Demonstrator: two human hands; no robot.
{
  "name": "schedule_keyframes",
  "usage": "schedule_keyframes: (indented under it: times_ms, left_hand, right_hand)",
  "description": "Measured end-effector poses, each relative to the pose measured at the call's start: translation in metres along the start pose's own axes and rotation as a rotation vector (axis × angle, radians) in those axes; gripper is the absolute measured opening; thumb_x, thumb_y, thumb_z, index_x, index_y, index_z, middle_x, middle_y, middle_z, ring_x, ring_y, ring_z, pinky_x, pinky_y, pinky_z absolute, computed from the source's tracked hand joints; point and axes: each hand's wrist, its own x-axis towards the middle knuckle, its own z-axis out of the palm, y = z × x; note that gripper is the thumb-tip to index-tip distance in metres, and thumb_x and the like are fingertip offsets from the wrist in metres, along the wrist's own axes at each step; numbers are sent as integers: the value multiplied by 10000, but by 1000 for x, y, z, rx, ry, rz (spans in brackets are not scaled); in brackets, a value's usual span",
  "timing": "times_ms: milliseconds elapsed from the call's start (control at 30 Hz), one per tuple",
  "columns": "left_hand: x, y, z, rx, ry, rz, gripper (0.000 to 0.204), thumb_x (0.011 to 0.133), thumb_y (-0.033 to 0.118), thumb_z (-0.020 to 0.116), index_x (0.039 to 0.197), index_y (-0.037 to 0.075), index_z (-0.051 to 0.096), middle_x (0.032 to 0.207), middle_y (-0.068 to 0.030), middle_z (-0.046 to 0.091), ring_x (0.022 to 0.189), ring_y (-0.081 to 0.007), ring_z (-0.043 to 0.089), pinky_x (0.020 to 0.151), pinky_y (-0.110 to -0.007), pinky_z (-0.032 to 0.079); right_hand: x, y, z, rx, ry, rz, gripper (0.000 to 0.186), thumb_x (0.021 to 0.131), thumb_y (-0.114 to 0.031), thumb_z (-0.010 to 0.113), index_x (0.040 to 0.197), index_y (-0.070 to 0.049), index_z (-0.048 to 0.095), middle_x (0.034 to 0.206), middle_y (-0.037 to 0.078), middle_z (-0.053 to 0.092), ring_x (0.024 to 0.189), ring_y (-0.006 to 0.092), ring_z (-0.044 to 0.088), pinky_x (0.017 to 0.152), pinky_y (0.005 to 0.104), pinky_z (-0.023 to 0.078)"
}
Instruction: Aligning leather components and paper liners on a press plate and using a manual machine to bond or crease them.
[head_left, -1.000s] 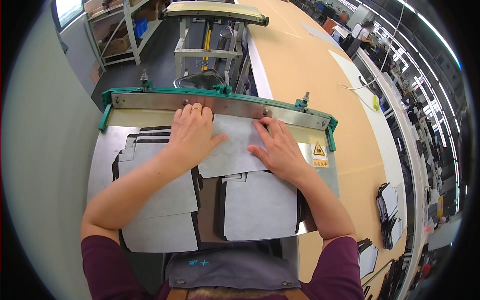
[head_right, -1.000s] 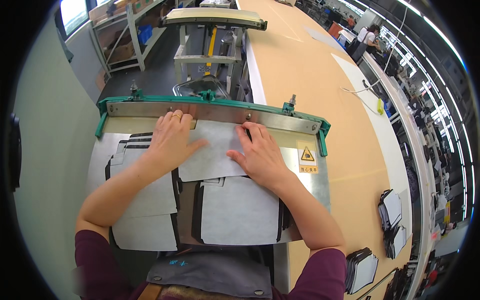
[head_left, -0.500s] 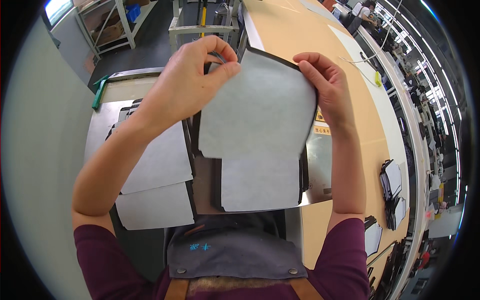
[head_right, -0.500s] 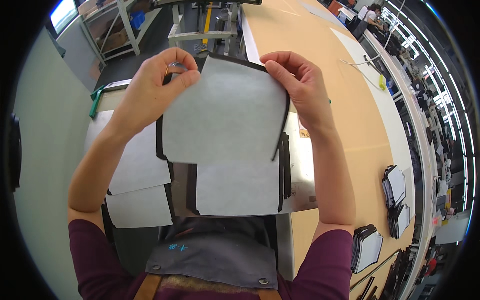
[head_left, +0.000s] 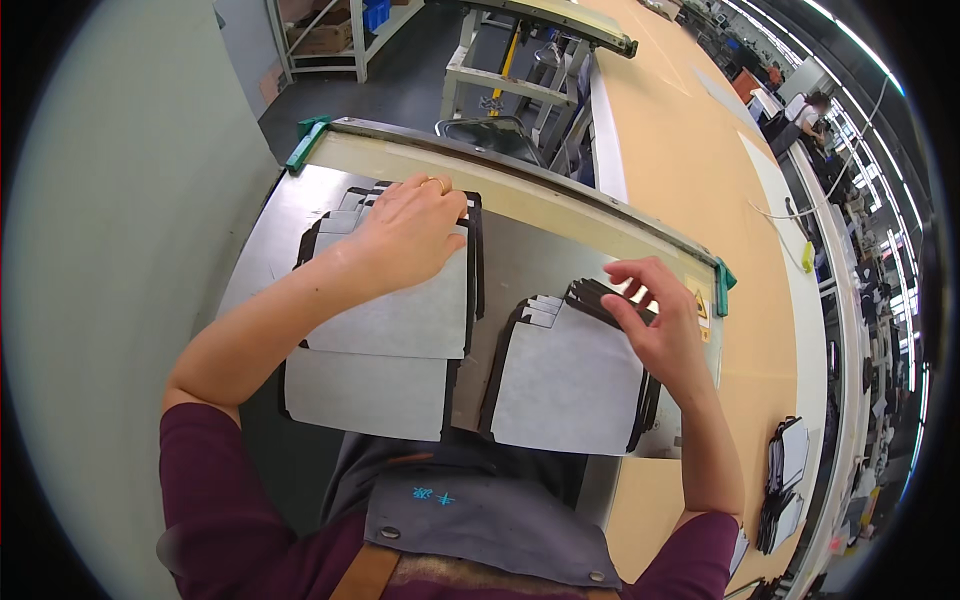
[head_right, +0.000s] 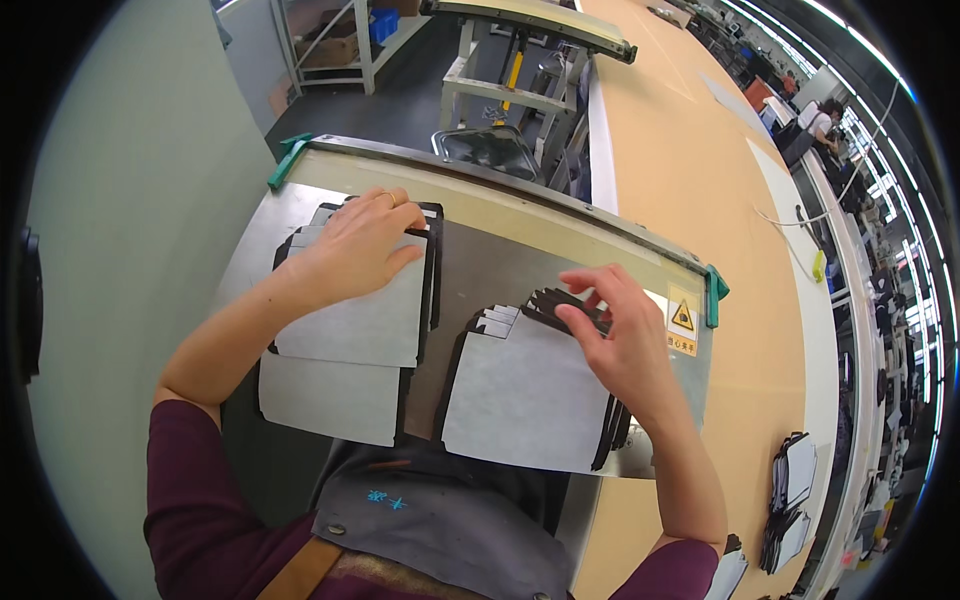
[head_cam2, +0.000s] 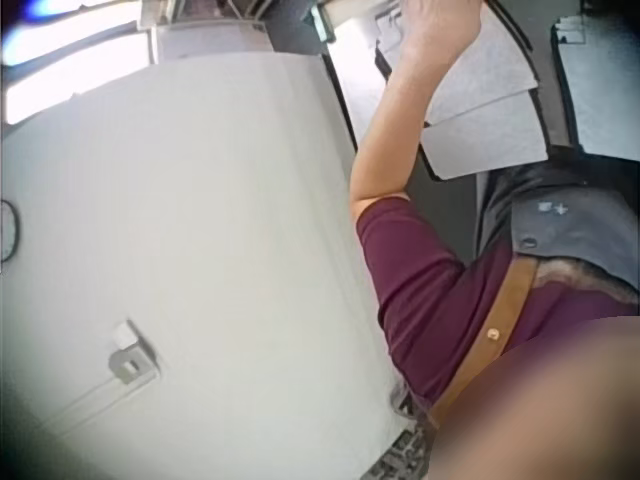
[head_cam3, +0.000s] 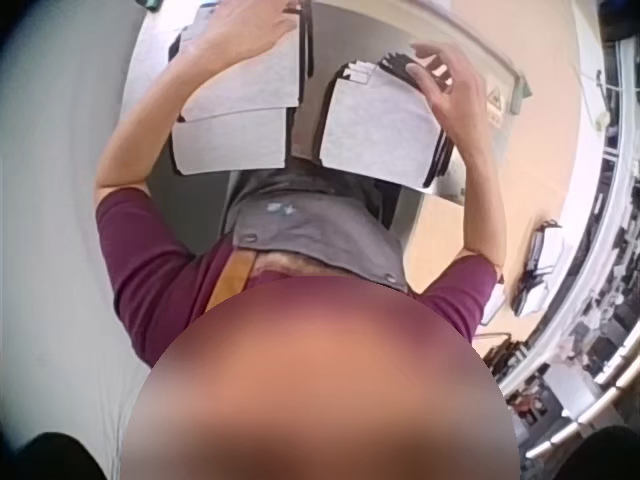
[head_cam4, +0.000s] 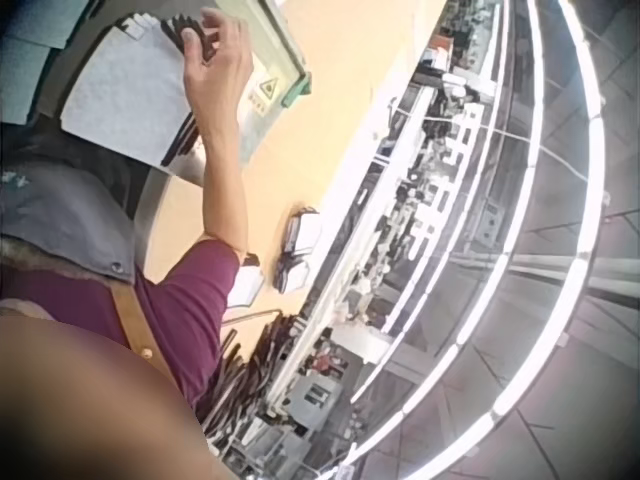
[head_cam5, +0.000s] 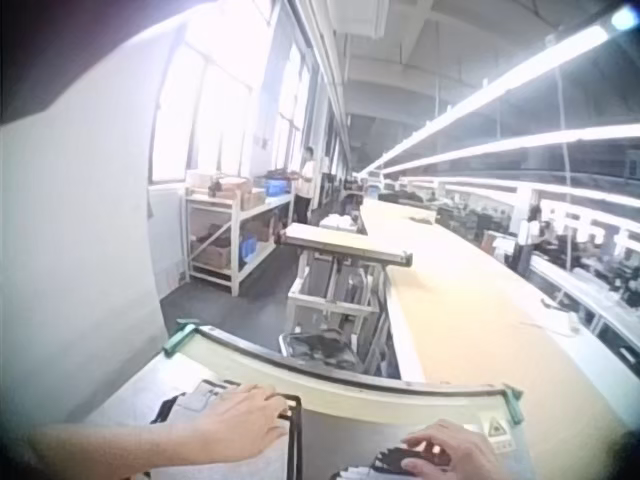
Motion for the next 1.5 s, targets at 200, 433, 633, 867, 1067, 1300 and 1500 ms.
schedule_keyframes:
  times_ms: [200, 433, 633, 867, 1067, 1300, 1500]
  left_hand:
    - [15, -19, -9, -268, -214, -15, 178, 848, 117, 684, 984, 47, 593, 975, -77, 604, 999, -260, 556, 894, -372, 444]
    - [50, -3, -44, -452, -129, 26, 242, 824, 119, 741, 989, 22, 593, 792, -45, 567, 726, -172, 555, 634, -300, 440]
    - [87, 7, 30, -226, 183, 137, 265, 833, 138, 702, 1038, 10, 593, 934, -112, 605, 871, -256, 603, 778, -400, 461]
    - [55, 39, 54, 21, -39, 287, 540, 921, 413, 624, 1283, 21, 539, 1368, -160, 531, 1305, -305, 476, 1141, -489, 277]
    - [58, 40, 43, 72, -220, 268, 731, 944, 545, 530, 1430, 10, 421, 1511, -154, 411, 1438, -283, 333, 1211, -522, 80]
    - [59, 31, 47, 84, -170, 298, 776, 934, 574, 524, 1440, -2, 404, 1520, -158, 398, 1445, -270, 322, 1215, -515, 19]
    - [58, 30, 47, 84, -150, 317, 785, 925, 577, 540, 1430, -10, 411, 1504, -179, 408, 1438, -270, 333, 1210, -526, -4]
  right_hand:
    - [57, -26, 68, 399, -268, -116, 431, 838, -167, 739, 1202, 5, 585, 1038, 108, 670, 849, 186, 662, 710, 300, 526]
    - [85, -17, 66, 1016, -407, 241, 272, 881, -187, 738, 1115, -69, 662, 965, -38, 676, 865, 33, 593, 776, 234, 485]
    - [66, 52, 29, 246, -54, 324, 318, 861, -107, 708, 1157, -33, 618, 1002, 49, 679, 891, 147, 641, 772, 290, 499]
    - [43, 52, 24, -252, 166, -191, 458, 838, -132, 703, 1265, -40, 566, 1270, 122, 589, 1162, 314, 560, 959, 395, 465]
    - [34, 58, 27, -279, -156, -158, 490, 961, -282, 587, 1360, -9, 509, 1466, 160, 461, 1346, 337, 439, 1130, 457, 329]
    - [33, 57, 34, -365, -110, -180, 583, 975, -393, 550, 1403, -7, 462, 1487, 170, 436, 1390, 320, 394, 1145, 494, 291]
    - [35, 61, 37, -377, -103, -187, 631, 961, -469, 541, 1395, -14, 476, 1485, 153, 449, 1391, 308, 400, 1146, 505, 278]
